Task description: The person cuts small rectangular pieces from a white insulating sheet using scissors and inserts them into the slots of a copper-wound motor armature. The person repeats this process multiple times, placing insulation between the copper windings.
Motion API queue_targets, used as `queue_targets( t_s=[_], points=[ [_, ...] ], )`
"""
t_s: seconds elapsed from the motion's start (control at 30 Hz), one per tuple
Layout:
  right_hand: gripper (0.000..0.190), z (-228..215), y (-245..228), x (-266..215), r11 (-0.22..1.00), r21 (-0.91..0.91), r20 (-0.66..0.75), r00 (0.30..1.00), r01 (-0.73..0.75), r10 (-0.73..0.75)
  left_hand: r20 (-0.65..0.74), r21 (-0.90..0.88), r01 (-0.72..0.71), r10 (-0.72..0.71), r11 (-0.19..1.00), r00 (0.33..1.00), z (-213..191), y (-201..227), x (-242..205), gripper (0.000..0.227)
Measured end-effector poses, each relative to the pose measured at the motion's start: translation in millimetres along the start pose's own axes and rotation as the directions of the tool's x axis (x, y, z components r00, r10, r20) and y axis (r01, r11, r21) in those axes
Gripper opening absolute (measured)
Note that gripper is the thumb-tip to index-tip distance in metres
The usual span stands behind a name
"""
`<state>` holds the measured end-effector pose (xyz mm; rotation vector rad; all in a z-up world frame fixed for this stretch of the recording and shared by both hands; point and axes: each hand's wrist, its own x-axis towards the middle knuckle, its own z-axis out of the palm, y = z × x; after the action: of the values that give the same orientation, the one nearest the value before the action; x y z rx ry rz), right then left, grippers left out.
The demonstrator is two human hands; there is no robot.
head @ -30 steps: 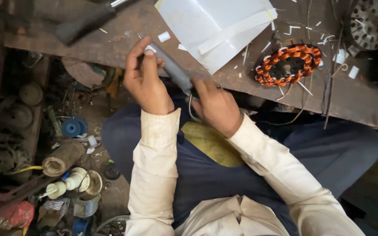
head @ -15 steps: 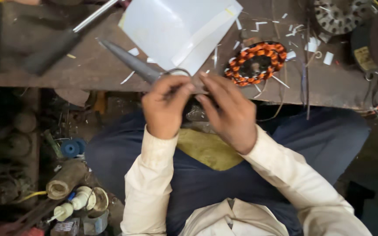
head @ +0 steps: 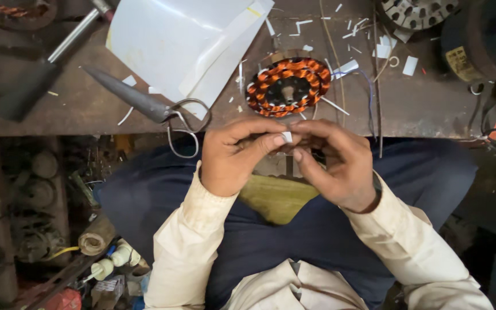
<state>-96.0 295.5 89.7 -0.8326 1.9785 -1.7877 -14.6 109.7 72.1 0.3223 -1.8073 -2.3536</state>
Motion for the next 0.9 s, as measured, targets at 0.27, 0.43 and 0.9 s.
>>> queue_targets(
  t_s=[0.27, 0.43, 0.9],
  points=[
    [0.019, -29.2, 8.5, -4.9, 0.945, 0.286, -0.121, 0.973, -0.156, 0.197, 0.116, -0.178, 0.216, -0.197, 0.96, 0.973, 30.7, -5.0, 24.2, 0.033],
    [0.013, -40.7, 3.2, 0.4, 0.999, -0.039, -0.149, 0.989, 0.017, -0.023, 0.129, -0.157, 0.217, -0.198, 0.964, 0.972, 41.1, -17.5, 31.0, 0.016],
    [0.018, -26.0, 6.7, 9.4, 0.967, -0.237, -0.12, 0.985, 0.096, -0.128, -0.031, 0.17, -0.122, 0.129, 0.978, 0.991, 44.4, -10.5, 17.5, 0.006]
  ],
)
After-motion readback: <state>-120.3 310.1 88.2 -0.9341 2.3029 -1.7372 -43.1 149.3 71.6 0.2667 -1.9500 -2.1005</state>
